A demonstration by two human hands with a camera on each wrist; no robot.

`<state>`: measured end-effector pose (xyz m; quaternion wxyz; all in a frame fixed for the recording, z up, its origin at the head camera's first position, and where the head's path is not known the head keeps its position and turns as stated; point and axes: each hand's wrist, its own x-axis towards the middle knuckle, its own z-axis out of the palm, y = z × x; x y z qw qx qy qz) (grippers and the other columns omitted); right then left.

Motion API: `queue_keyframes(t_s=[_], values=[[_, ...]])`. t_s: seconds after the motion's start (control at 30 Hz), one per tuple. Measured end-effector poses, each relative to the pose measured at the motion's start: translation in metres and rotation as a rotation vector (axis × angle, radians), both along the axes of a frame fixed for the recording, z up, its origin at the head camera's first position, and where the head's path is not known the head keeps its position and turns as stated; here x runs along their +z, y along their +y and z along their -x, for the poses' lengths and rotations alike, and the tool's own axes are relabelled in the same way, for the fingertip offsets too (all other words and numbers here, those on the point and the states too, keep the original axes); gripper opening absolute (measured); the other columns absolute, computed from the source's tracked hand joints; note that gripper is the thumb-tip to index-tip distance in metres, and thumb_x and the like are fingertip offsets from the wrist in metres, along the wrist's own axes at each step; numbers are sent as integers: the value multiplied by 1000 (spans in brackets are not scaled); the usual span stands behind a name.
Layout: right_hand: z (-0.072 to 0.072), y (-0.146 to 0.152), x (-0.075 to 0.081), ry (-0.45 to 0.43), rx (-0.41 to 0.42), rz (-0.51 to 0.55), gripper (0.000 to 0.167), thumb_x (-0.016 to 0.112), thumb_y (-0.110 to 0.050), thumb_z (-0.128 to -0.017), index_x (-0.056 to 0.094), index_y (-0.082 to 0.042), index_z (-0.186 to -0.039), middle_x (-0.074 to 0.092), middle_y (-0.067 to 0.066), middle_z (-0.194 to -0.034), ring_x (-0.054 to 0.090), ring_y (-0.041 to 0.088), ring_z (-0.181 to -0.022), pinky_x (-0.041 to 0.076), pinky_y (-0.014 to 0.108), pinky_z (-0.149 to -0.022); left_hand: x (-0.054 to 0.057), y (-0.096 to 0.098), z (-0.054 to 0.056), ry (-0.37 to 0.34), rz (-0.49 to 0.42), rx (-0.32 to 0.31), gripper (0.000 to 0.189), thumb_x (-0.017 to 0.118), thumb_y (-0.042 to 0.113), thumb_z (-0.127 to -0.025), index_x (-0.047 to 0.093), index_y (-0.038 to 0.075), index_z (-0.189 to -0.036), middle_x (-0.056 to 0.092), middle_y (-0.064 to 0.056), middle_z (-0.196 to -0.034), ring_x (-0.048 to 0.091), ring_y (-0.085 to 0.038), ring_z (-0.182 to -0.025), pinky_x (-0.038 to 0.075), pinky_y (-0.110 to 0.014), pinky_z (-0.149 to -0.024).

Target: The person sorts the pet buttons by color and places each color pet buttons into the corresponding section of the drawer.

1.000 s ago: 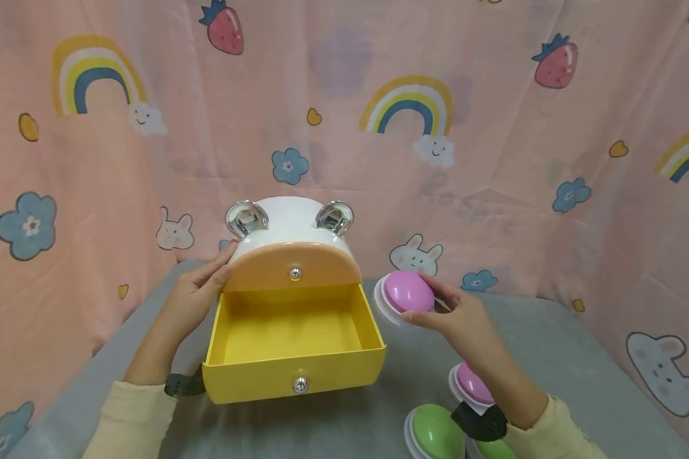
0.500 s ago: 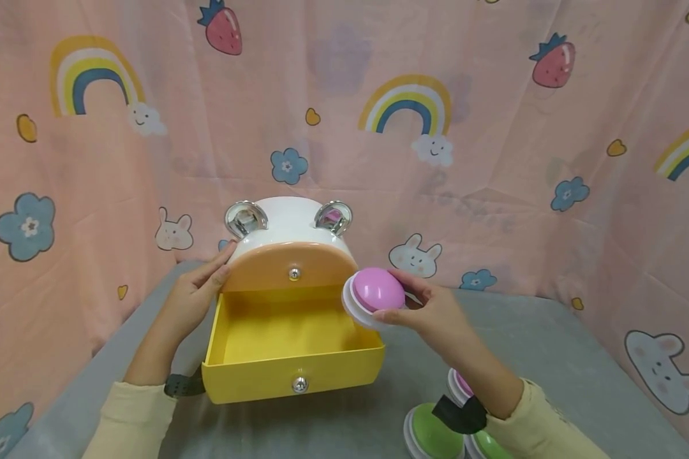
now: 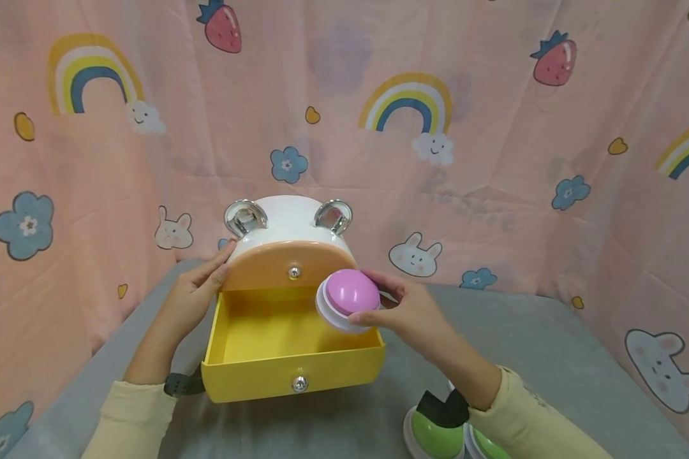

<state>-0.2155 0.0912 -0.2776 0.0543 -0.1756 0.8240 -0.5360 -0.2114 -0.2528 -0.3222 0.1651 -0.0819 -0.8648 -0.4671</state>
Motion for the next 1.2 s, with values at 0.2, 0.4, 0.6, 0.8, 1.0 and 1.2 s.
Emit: queue_keyframes(t_s=[0.2, 0.4, 0.6, 0.8, 1.0, 1.2], values=[[-1, -12, -1, -13, -21, -35, 73, 87, -26, -77, 55, -15, -143, 59, 8, -143, 55, 30, -135, 49, 43, -106, 0, -1, 0, -2, 3, 0, 50, 42, 43, -106, 36, 33, -154, 36, -3, -160, 35, -38, -147, 36, -65, -112], [-1, -21, -2, -47, -4, -26, 71, 88, -21, -75, 58, -16, -140, 61, 6, -139, 56, 31, -133, 52, 42, -103, 0, 0, 1, 0, -4, -4, 50, 42, 43, -106, 36, 32, -154, 36, -2, -160, 35, -37, -147, 36, -64, -112], [-4, -32, -2, -35, 62, -34, 72, 88, -18, -75, 58, -13, -141, 61, 7, -138, 57, 31, -131, 51, 41, -105, 0, -1, 0, -11, -3, -1, 50, 42, 44, -106, 36, 32, -154, 36, -3, -160, 35, -38, -147, 36, -65, -112], [-8, -39, -2, -56, 84, -50, 72, 88, -17, -75, 58, -13, -140, 61, 6, -138, 57, 31, -132, 53, 41, -104, 0, 0, -1, -10, 10, 9, 51, 41, 45, -106, 36, 31, -154, 36, -3, -160, 36, -38, -147, 37, -64, -112], [-7, -42, -2, -44, 101, -83, 72, 88, -18, -74, 58, -12, -140, 62, 7, -136, 57, 30, -132, 54, 41, -103, 0, 1, 1, 7, 1, 4, 50, 42, 43, -106, 36, 29, -154, 36, -3, -160, 35, -37, -147, 37, -63, -112], [-5, -48, -1, 3, 151, -123, 72, 89, -18, -74, 59, -9, -139, 64, 8, -134, 59, 29, -129, 52, 40, -106, 1, 0, 0, -2, 2, 7, 51, 42, 44, -106, 36, 29, -154, 36, -5, -160, 37, -38, -146, 38, -63, -111]])
